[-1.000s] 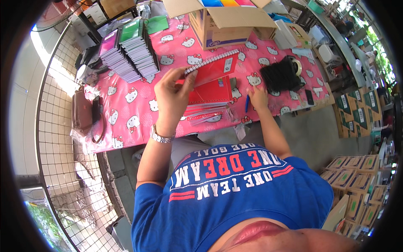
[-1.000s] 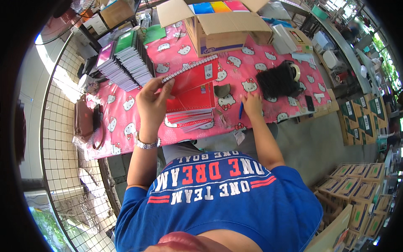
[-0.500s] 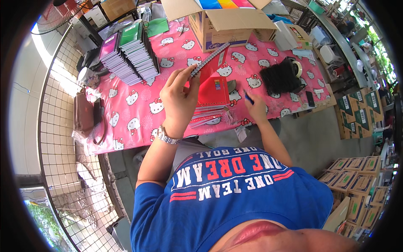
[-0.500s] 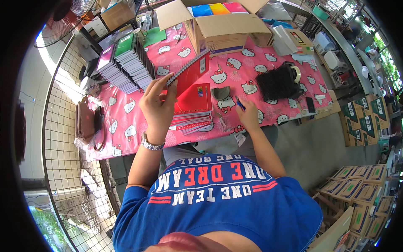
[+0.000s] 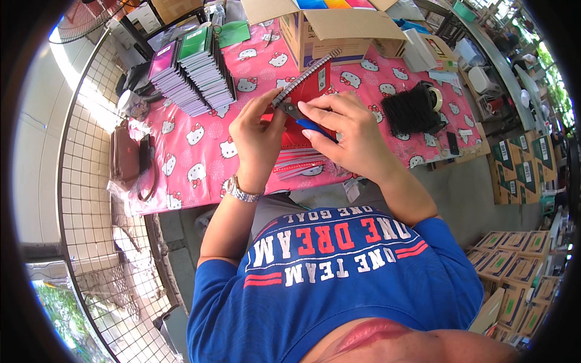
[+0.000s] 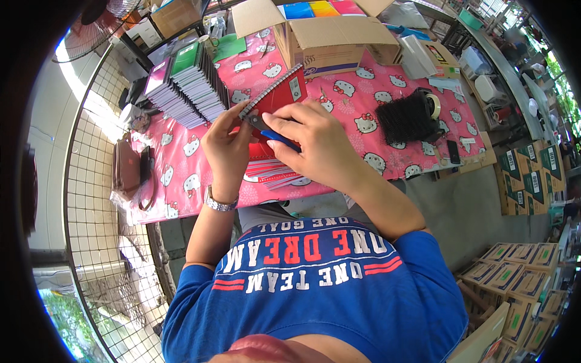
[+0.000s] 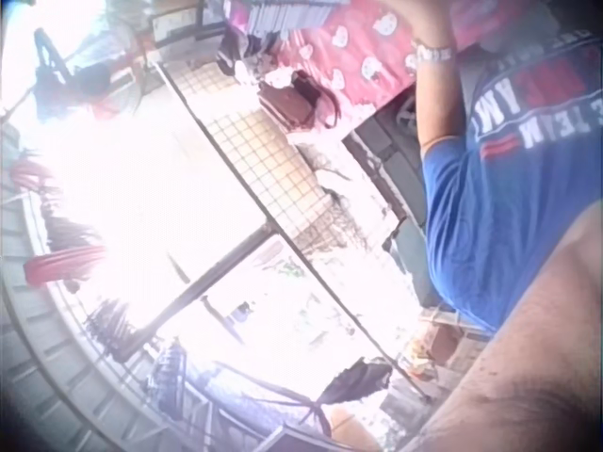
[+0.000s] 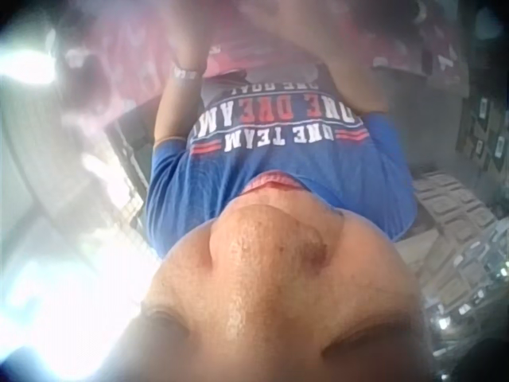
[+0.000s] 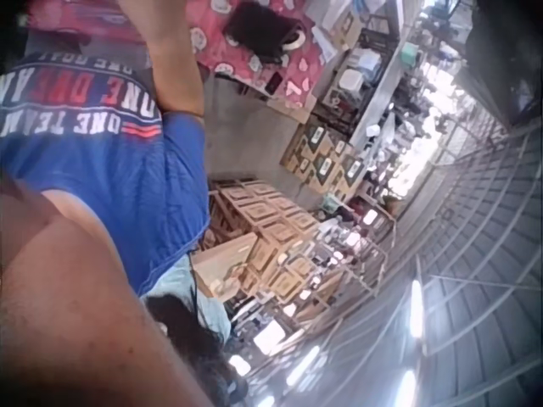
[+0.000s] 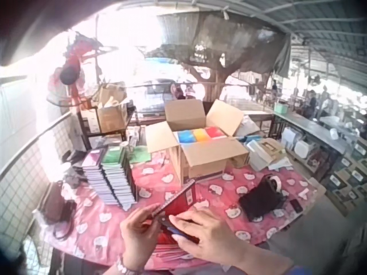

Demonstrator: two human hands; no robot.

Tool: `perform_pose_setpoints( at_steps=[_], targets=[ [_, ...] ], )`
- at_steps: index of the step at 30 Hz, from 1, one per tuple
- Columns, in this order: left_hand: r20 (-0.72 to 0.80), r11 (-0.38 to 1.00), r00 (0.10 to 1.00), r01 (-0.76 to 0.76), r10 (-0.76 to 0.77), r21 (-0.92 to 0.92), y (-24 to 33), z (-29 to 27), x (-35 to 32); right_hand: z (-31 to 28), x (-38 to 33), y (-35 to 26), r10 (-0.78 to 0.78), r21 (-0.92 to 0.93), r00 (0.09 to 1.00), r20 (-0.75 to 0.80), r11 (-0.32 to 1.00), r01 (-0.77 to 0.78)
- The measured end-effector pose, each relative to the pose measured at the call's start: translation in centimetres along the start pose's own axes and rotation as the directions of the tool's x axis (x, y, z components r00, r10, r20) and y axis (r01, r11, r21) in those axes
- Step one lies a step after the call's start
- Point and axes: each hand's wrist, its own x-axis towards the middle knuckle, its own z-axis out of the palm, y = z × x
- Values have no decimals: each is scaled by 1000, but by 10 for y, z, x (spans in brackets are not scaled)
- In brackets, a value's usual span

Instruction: The person binds notebooks by manually threading a plastic spiral coil through the pre-punched holes of a stack of red notebook covers and pages, using a blue plier tool to trim and secure the ends of the coil.

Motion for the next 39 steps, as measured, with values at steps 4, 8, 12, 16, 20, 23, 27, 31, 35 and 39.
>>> perform_pose_setpoints(
  at_steps=[4,8,12,16,20,23,27,31,35,39],
  targets=[
    [-50,979,981,-182,187,87,8,-2,-7,-11,-3,2,382,691,742,550,291,-662],
    [-110,934,944,-283,311,216,2,-14,-2,-4,-11,2,311,748,906,288,517,-415],
    [-332,935,923,75,-197,-346,-45,-72,-4,-3,-43,71,316,103,917,-244,948,-300],
    [-419,821,710,442,-566,-361,-161,-128,-68,64,-161,186,763,-59,644,61,647,-760],
    [-592,696,623,704,-511,141,-286,-207,-200,112,-191,196,581,-376,813,50,765,-523],
    [-549,506,785,611,-288,609,-246,-147,-170,79,-186,261,685,-473,704,-189,564,-677],
    [-340,514,939,271,44,814,-163,-111,-76,53,-184,309,705,-691,657,-268,335,-641],
    [222,790,886,-463,407,402,-12,-47,-11,43,-203,337,664,-833,727,-176,294,-470],
    [679,632,691,-647,248,428,33,-19,-14,29,-174,317,641,-644,750,-161,508,-572],
    [786,728,598,-607,154,318,37,-22,2,6,-157,292,595,-300,792,-136,737,-605]
  ],
)
